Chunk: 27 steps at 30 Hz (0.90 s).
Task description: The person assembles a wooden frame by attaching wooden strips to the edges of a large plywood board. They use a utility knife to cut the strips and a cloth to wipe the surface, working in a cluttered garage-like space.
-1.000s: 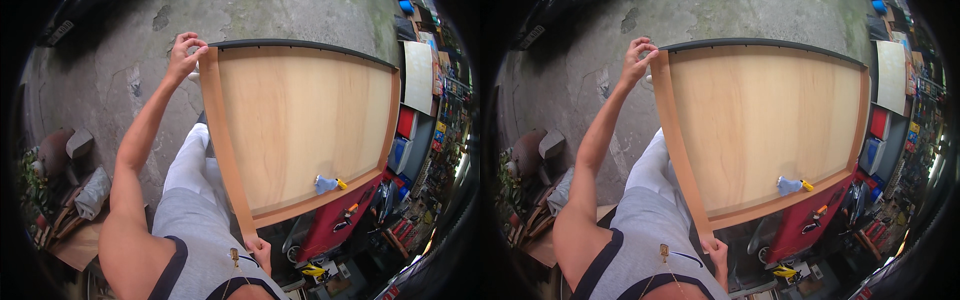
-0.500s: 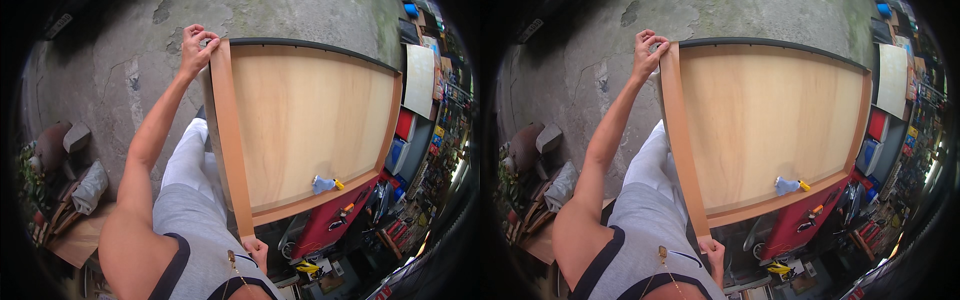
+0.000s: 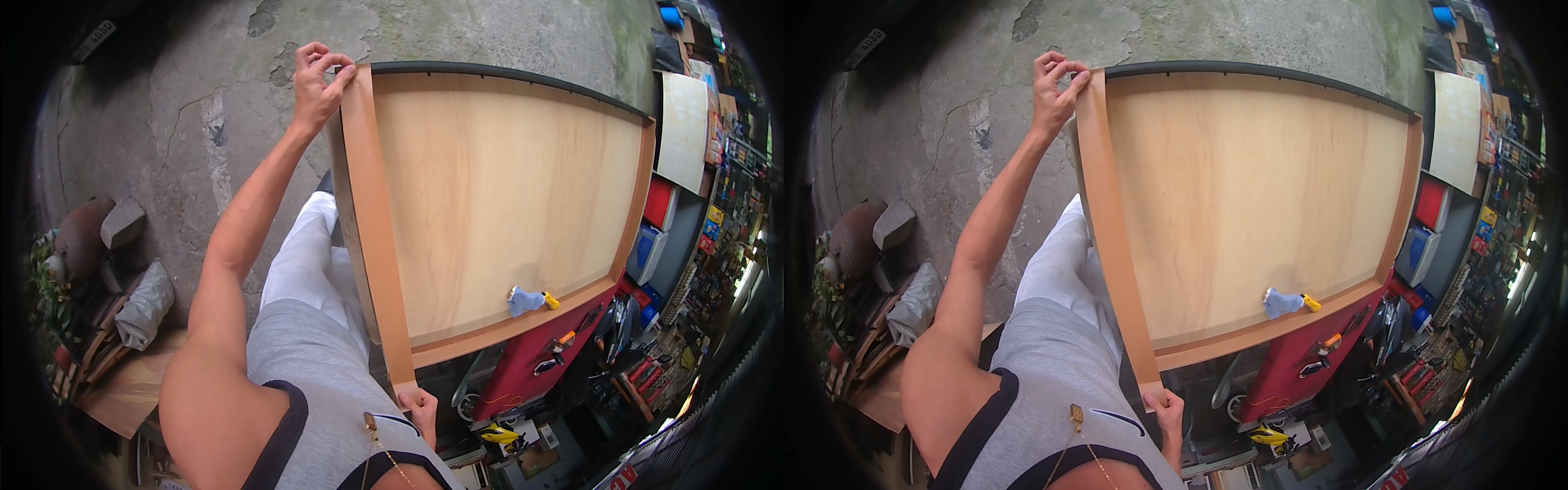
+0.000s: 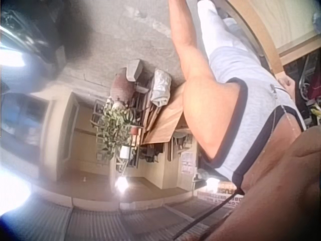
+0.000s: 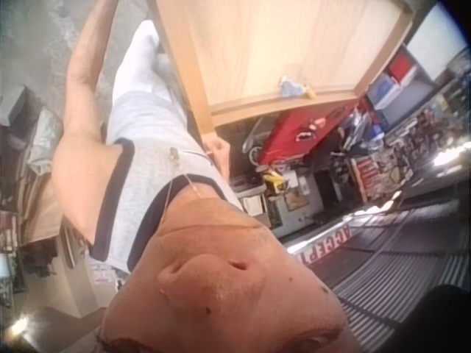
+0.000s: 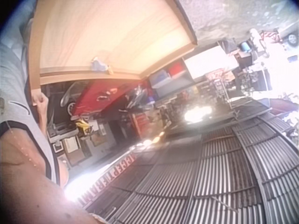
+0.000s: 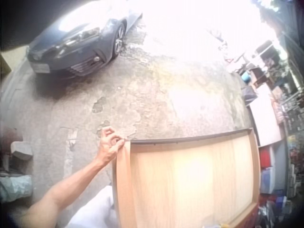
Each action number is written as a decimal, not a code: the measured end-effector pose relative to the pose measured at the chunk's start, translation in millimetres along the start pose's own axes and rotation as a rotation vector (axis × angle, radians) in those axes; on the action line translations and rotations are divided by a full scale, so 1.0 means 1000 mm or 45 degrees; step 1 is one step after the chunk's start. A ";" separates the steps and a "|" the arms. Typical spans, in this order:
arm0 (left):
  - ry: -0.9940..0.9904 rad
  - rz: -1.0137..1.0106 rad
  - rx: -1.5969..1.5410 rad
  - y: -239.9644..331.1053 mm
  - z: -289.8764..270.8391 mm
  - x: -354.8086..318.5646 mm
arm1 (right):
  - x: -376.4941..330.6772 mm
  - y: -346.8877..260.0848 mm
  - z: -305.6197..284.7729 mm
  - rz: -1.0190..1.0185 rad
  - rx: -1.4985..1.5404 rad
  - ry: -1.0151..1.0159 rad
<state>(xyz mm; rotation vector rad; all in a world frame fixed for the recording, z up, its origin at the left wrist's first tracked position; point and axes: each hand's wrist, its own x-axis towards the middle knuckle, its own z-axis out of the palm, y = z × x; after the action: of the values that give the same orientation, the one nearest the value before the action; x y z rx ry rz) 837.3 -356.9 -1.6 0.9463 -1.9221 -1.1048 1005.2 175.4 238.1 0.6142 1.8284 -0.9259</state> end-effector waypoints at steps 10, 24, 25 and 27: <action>0.005 -0.042 0.054 -0.008 0.003 -0.002 | 0.004 0.006 -0.004 0.009 0.006 -0.002; -0.515 -0.531 -0.586 -0.014 -0.017 0.029 | 0.038 0.008 -0.012 -0.037 -0.089 -0.040; -0.620 -0.502 -0.621 -0.016 -0.024 0.035 | 0.040 0.009 -0.013 -0.030 -0.081 -0.045; -0.840 -0.397 -0.663 -0.021 -0.037 0.046 | 0.050 0.023 -0.022 -0.106 -0.246 -0.086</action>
<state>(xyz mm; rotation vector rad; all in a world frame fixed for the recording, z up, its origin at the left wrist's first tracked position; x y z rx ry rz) 851.3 -418.0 3.0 0.6347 -1.8261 -2.1830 989.5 207.5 190.9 0.3849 1.8670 -0.8023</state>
